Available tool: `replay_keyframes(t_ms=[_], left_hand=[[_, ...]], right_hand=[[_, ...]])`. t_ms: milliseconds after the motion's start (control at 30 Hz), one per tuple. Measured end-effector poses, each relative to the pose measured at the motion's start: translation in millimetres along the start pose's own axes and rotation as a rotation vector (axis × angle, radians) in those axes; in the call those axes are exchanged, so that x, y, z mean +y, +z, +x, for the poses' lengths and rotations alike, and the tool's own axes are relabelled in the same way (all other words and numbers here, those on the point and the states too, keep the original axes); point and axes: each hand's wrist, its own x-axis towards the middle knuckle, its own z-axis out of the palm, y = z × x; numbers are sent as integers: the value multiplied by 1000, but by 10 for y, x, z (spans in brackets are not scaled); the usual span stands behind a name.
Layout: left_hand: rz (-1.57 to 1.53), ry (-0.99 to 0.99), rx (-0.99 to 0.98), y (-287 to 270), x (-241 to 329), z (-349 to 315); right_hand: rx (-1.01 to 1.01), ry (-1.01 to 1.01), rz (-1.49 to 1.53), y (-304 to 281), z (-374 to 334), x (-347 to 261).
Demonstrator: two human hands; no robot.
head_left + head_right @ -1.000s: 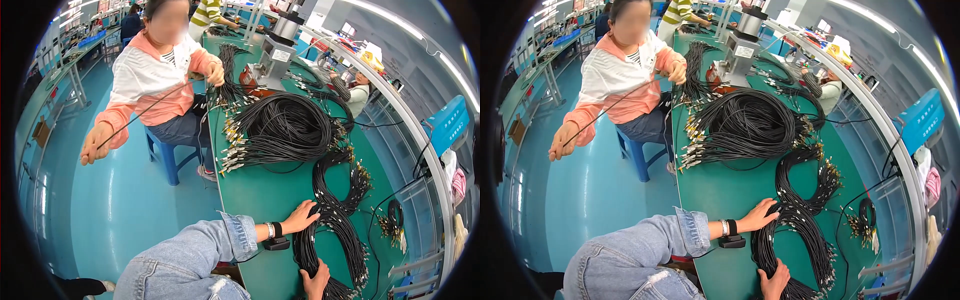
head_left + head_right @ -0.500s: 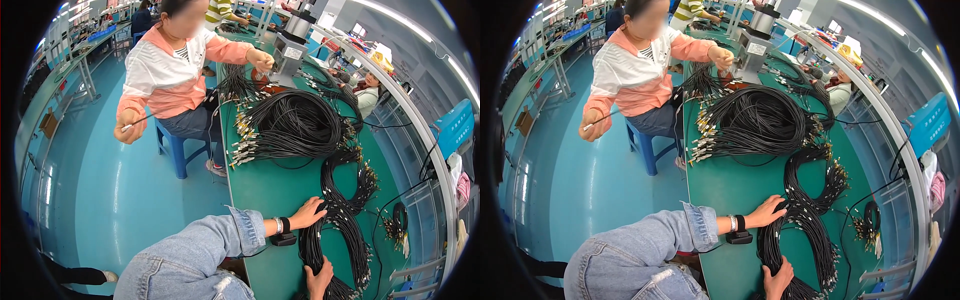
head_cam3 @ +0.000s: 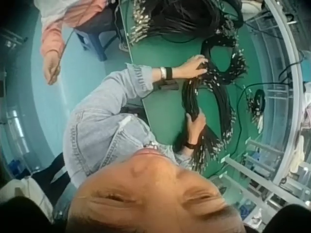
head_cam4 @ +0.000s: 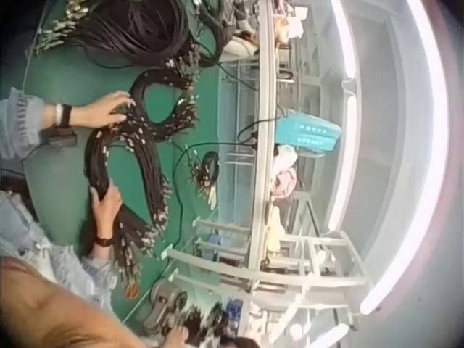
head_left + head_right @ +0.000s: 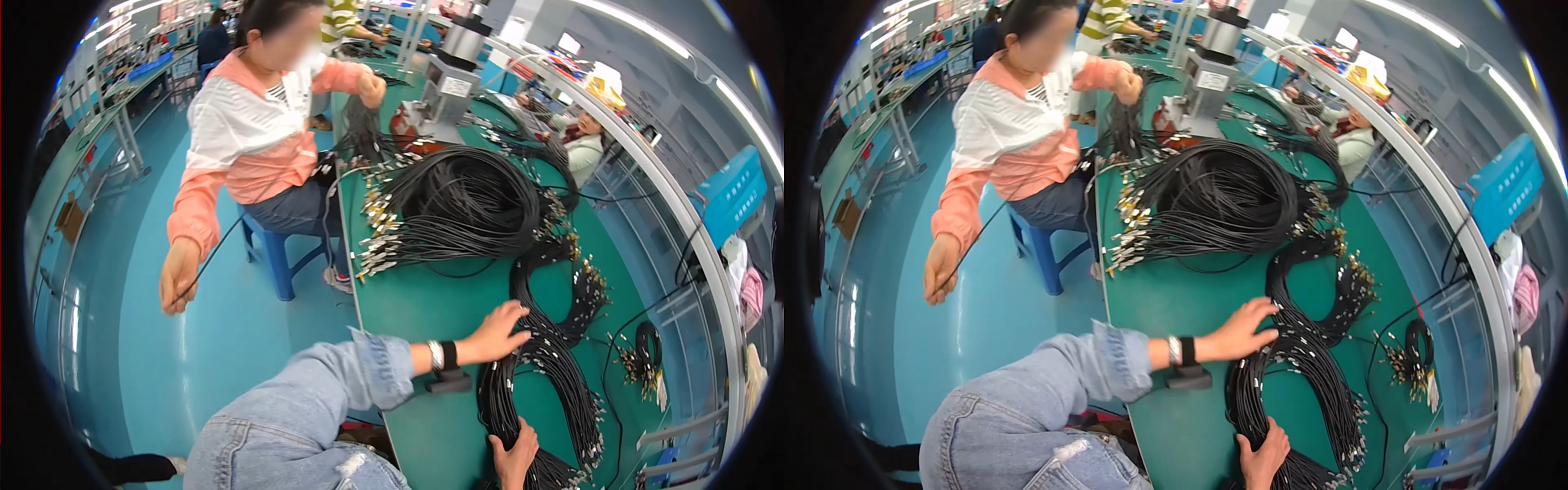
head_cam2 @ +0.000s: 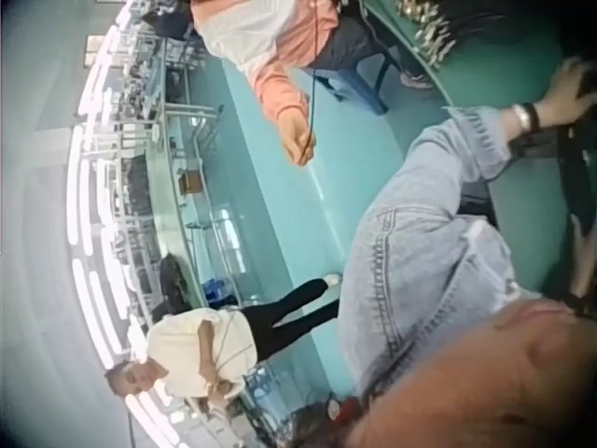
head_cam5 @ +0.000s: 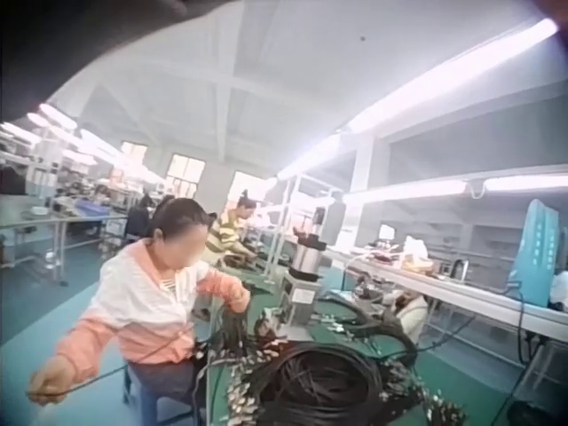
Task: The person gathers a bundle of cables, moves them across the table, and then slides a small sleeve onto the end of each cable one at a time.
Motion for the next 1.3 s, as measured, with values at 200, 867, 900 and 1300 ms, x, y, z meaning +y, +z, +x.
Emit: replay_keyframes(t_ms=[200,867,900,1300], left_hand=[[193,312,113,-1278,156,1366],[1049,-333,-79,-2191,-1538,3193],[1062,-324,-71,-2237,-1562,3197],[1146,-101,72,-2255,-1499,3115]], right_hand=[[33,3,15,-44,20,-18],[-60,85,27,-200,113,-149],[-91,103,35,-233,126,-173],[-11,46,50,-123,109,-89]])
